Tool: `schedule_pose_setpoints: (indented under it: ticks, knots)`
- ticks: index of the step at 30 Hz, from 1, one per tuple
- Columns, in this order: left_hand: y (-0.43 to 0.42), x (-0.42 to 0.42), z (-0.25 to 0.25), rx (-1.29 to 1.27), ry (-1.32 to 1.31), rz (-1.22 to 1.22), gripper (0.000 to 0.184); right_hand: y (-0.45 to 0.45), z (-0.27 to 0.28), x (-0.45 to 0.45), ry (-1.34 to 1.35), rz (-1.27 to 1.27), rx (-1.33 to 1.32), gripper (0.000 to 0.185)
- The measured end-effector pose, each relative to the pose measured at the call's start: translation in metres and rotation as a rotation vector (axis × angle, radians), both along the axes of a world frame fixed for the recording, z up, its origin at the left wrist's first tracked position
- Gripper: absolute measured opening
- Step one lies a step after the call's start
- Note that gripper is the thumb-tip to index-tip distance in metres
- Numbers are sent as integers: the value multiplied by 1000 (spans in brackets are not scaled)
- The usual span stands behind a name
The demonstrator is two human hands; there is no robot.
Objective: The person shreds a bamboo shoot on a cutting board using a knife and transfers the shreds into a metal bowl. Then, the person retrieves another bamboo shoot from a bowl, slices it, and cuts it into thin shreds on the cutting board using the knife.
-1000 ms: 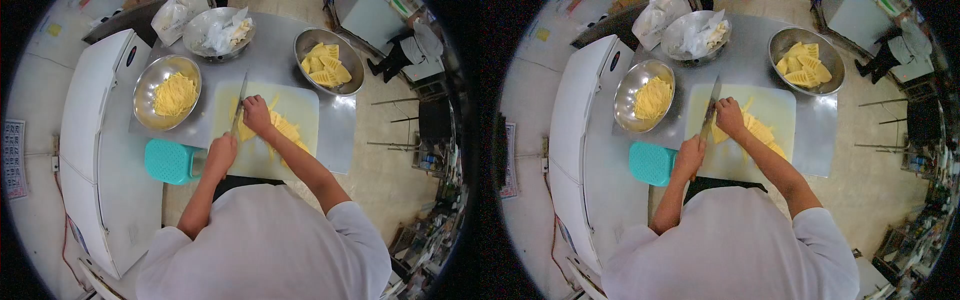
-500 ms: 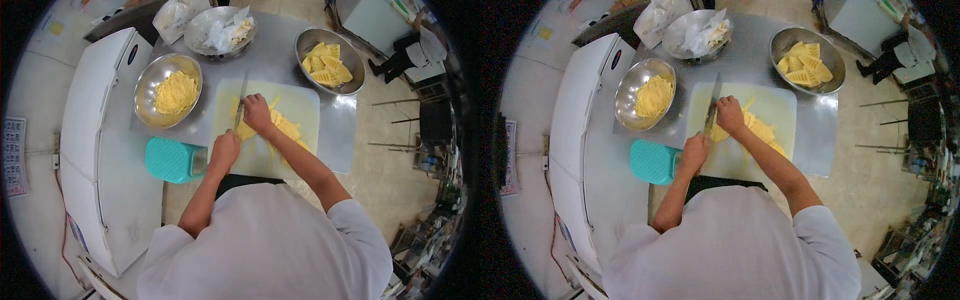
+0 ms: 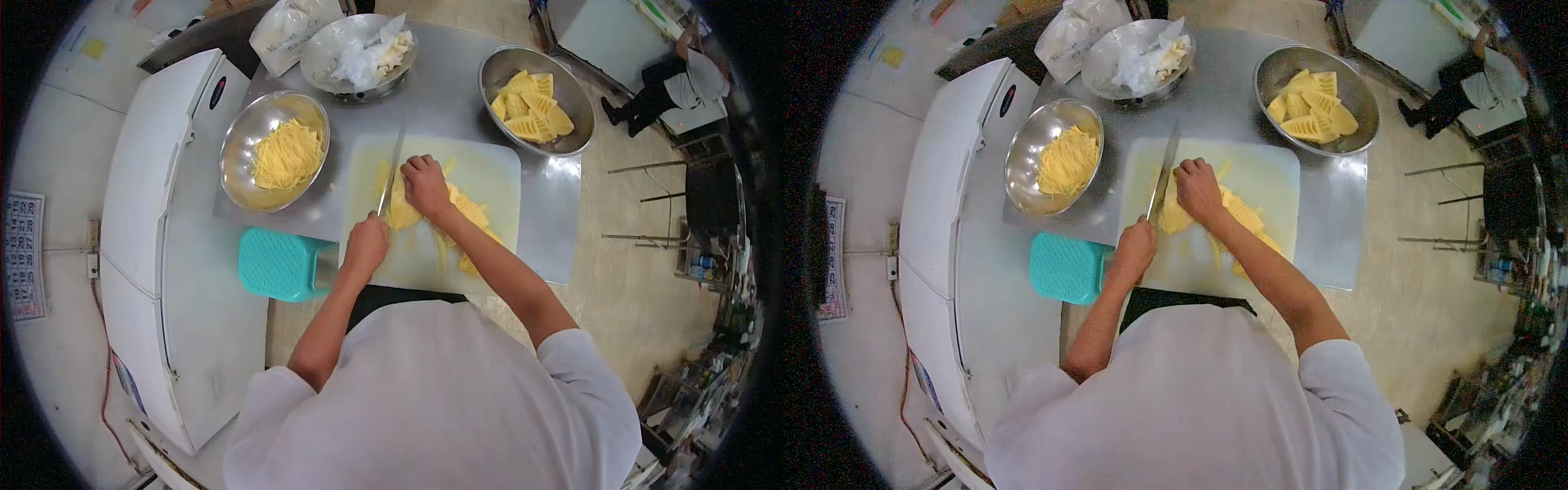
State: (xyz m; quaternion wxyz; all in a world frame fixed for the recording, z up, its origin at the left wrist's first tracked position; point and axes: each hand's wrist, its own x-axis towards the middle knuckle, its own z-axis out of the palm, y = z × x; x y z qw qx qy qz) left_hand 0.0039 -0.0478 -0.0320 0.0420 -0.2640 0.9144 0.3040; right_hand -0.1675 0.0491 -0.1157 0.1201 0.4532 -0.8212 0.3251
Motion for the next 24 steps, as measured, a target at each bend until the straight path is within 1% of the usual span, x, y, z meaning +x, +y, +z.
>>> schedule_pose_setpoints:
  ticks: [4,6,8,10,12,16,18,21,22,23,24]
  knots:
    - [-2,6,27,-9,39,-80,32,-1,3,1,-13,-2,51,17]
    - [2,13,35,10,-37,-46,33,-5,0,0,10,-16,74,15]
    - [-1,-2,4,-15,-52,-51,33,-6,4,1,8,-15,49,15]
    - [2,-5,12,-35,-51,-58,32,-4,1,2,20,-16,28,14]
    - [2,6,32,-28,-11,-94,32,-4,3,1,14,-2,17,15]
    - [7,8,11,18,-1,-43,33,-3,3,7,-14,-21,56,15]
    - [0,-8,-1,33,-25,-44,34,-3,5,3,30,2,21,16]
    - [8,11,49,41,-69,-50,33,-4,6,3,22,-8,50,18]
    - [6,7,39,35,-68,-52,33,-6,8,-1,23,-9,45,18]
    - [5,3,17,35,-78,-49,33,-6,7,-1,31,-13,52,20]
    - [8,1,13,41,-94,-43,33,-4,4,3,34,-13,66,21]
